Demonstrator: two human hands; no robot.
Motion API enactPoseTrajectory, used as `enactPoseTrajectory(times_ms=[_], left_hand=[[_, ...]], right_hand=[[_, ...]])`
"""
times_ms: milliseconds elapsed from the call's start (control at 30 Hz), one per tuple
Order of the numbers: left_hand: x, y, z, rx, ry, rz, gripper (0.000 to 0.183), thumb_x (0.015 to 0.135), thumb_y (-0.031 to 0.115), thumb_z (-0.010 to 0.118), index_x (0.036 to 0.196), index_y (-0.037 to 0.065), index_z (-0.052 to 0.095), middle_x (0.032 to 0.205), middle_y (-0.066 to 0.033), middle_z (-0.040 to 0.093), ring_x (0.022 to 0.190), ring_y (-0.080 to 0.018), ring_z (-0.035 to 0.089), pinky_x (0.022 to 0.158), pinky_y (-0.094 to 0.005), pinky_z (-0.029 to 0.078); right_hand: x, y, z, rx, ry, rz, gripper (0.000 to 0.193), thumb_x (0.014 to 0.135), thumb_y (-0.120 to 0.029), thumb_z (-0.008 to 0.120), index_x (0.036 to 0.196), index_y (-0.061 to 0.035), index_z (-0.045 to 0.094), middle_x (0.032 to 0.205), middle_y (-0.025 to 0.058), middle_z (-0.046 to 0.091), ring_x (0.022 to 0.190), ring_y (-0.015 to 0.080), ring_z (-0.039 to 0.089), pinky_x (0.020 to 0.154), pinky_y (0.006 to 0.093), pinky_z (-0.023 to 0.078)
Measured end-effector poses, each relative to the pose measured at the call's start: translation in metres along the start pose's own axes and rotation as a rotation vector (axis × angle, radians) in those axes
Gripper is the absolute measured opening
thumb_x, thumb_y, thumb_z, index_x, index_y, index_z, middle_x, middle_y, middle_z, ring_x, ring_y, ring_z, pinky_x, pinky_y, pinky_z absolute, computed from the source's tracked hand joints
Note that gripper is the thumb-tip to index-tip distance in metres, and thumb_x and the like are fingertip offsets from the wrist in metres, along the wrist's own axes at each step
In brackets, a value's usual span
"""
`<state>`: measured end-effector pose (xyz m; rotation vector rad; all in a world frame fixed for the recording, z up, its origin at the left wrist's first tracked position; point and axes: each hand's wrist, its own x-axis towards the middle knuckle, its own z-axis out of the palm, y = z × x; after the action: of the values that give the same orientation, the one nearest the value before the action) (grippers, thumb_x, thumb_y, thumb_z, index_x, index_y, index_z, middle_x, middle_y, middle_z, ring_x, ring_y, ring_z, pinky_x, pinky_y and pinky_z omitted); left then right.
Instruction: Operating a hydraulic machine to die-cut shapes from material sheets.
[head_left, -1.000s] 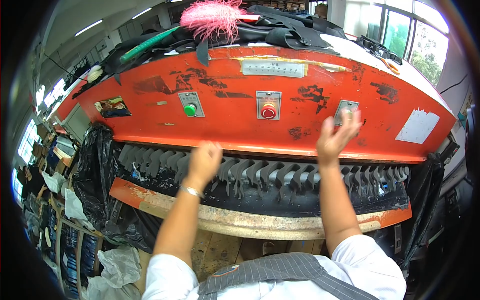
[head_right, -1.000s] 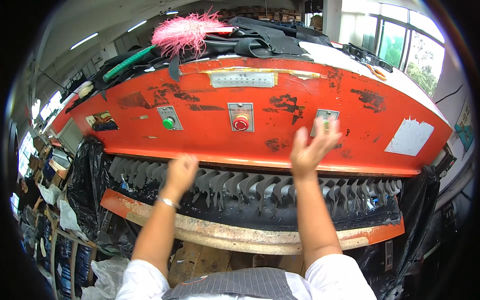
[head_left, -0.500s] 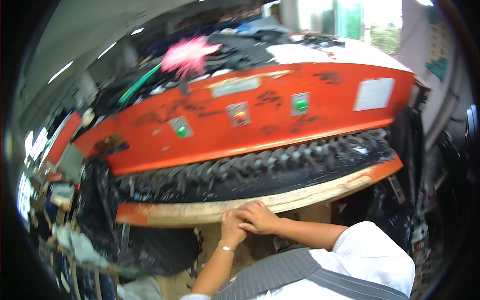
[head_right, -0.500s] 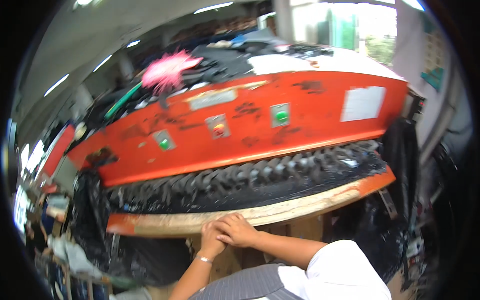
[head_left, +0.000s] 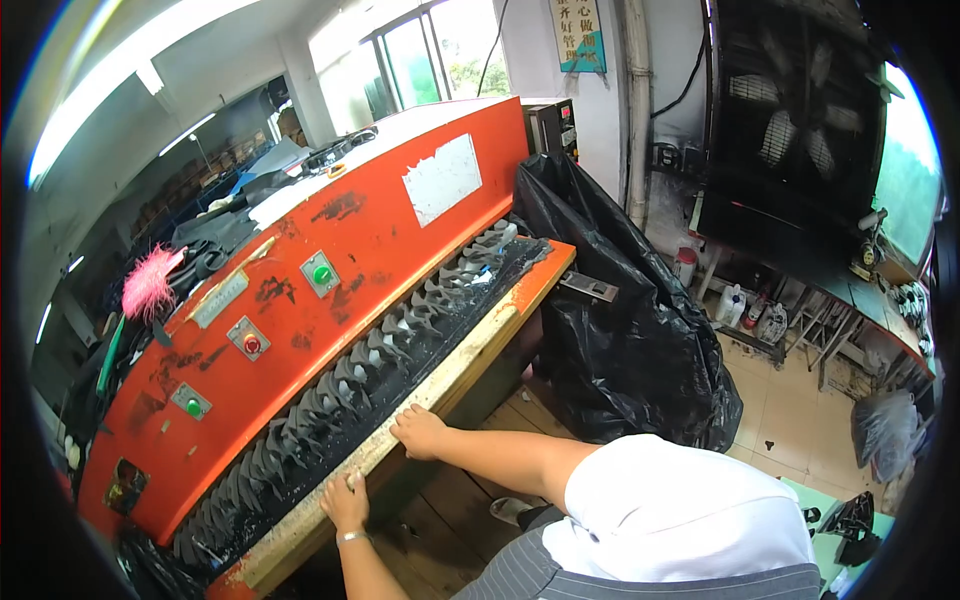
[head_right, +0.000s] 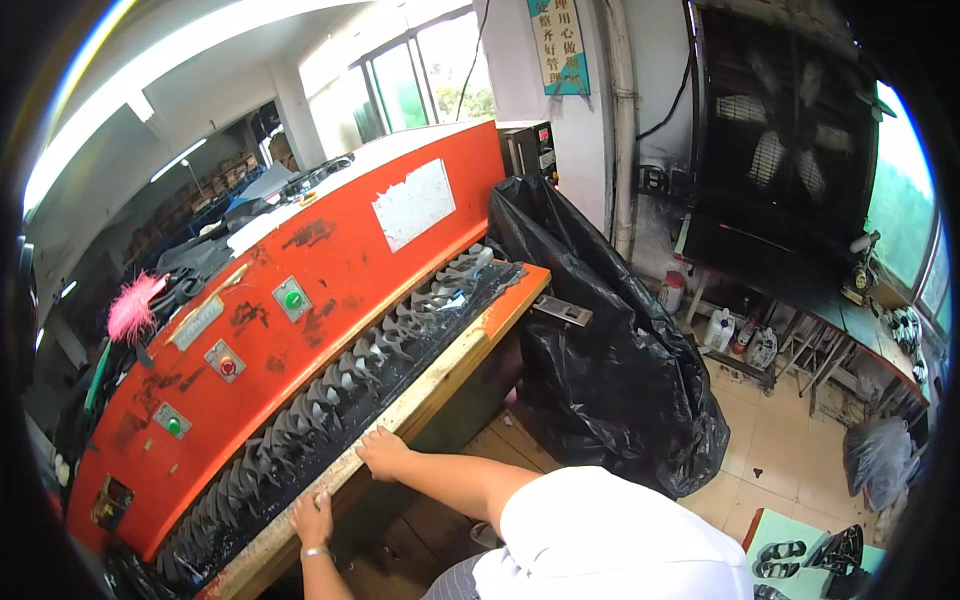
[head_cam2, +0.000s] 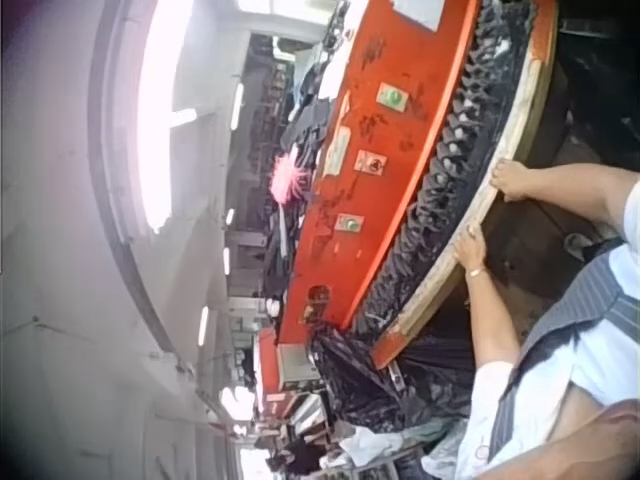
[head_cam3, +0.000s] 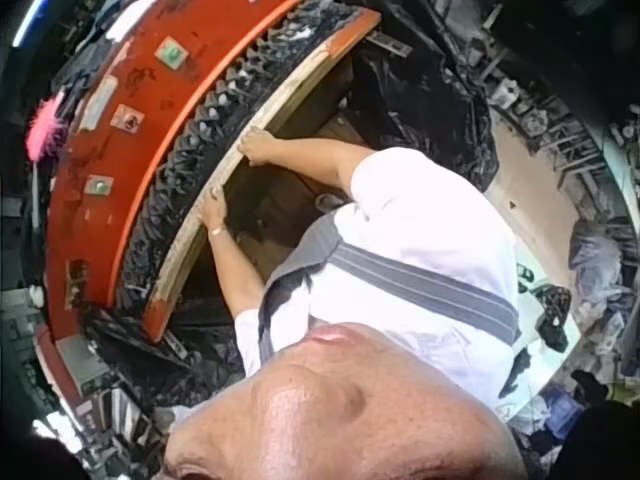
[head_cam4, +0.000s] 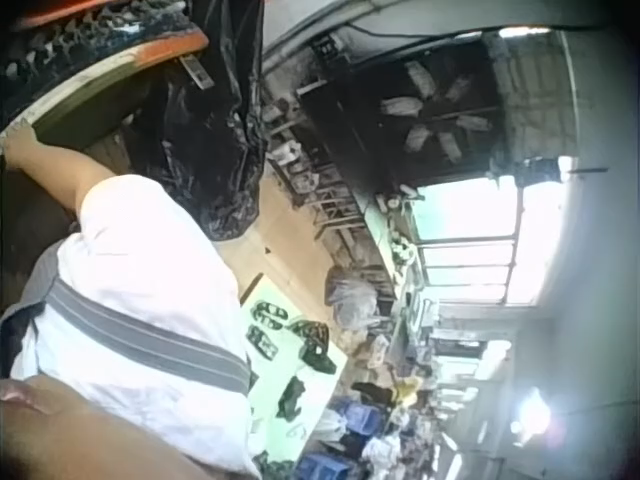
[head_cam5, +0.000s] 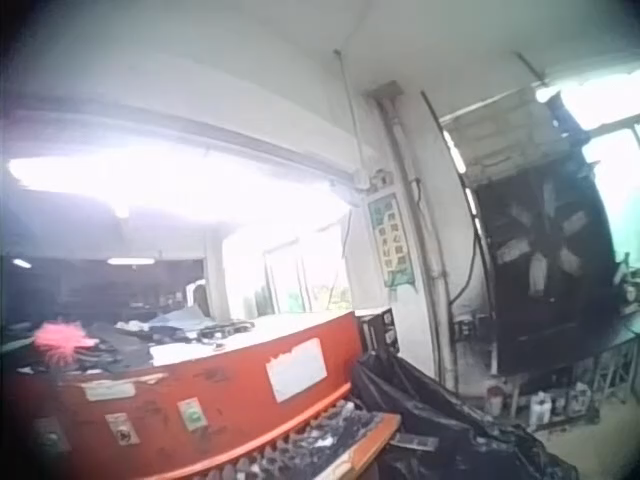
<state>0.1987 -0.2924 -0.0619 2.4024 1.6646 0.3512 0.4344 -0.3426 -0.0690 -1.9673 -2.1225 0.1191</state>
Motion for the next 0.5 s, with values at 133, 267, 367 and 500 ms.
enactPoseTrajectory(times_ms=[133,267,367,500], left_hand=[[-0.002,-0.001,0.004,0.007,-0.035,-0.093,0.048,0.086,0.052,0.055,0.109,0.011,0.067,0.115,-0.0160,0.060,0.115,-0.0328,0.051,0.102,-0.0484,0.030],[-0.006,0.009,0.022,-0.033,-0.062,-0.073,0.052,0.082,0.056,0.057,0.101,0.009,0.069,0.110,-0.0143,0.063,0.112,-0.0316,0.054,0.100,-0.0480,0.033],[-0.009,0.005,0.038,-0.022,-0.049,-0.067,0.054,0.082,0.058,0.056,0.097,0.007,0.070,0.106,-0.0135,0.064,0.108,-0.0311,0.056,0.097,-0.0473,0.035],[-0.012,-0.012,0.045,-0.122,0.094,-0.037,0.050,0.081,0.058,0.058,0.087,0.011,0.074,0.098,-0.0146,0.066,0.100,-0.0317,0.058,0.089,-0.0458,0.042]], right_hand=[[0.017,-0.004,0.006,0.002,-0.091,0.013,0.040,0.066,-0.027,0.082,0.096,-0.0037,0.069,0.103,0.0142,0.066,0.101,0.0307,0.064,0.087,0.0405,0.051],[-0.002,0.019,0.032,0.024,-0.134,0.034,0.044,0.068,-0.035,0.079,0.094,-0.0022,0.067,0.103,0.0171,0.065,0.101,0.0332,0.061,0.090,0.0436,0.048],[-0.014,0.016,0.026,-0.042,-0.117,0.025,0.045,0.068,-0.037,0.079,0.095,-0.0036,0.066,0.098,0.0149,0.065,0.100,0.0333,0.060,0.088,0.0441,0.047],[-0.013,0.023,0.018,0.007,-0.060,-0.139,0.042,0.066,-0.036,0.080,0.088,-0.0040,0.065,0.093,0.0151,0.064,0.097,0.0332,0.061,0.084,0.0436,0.049]])
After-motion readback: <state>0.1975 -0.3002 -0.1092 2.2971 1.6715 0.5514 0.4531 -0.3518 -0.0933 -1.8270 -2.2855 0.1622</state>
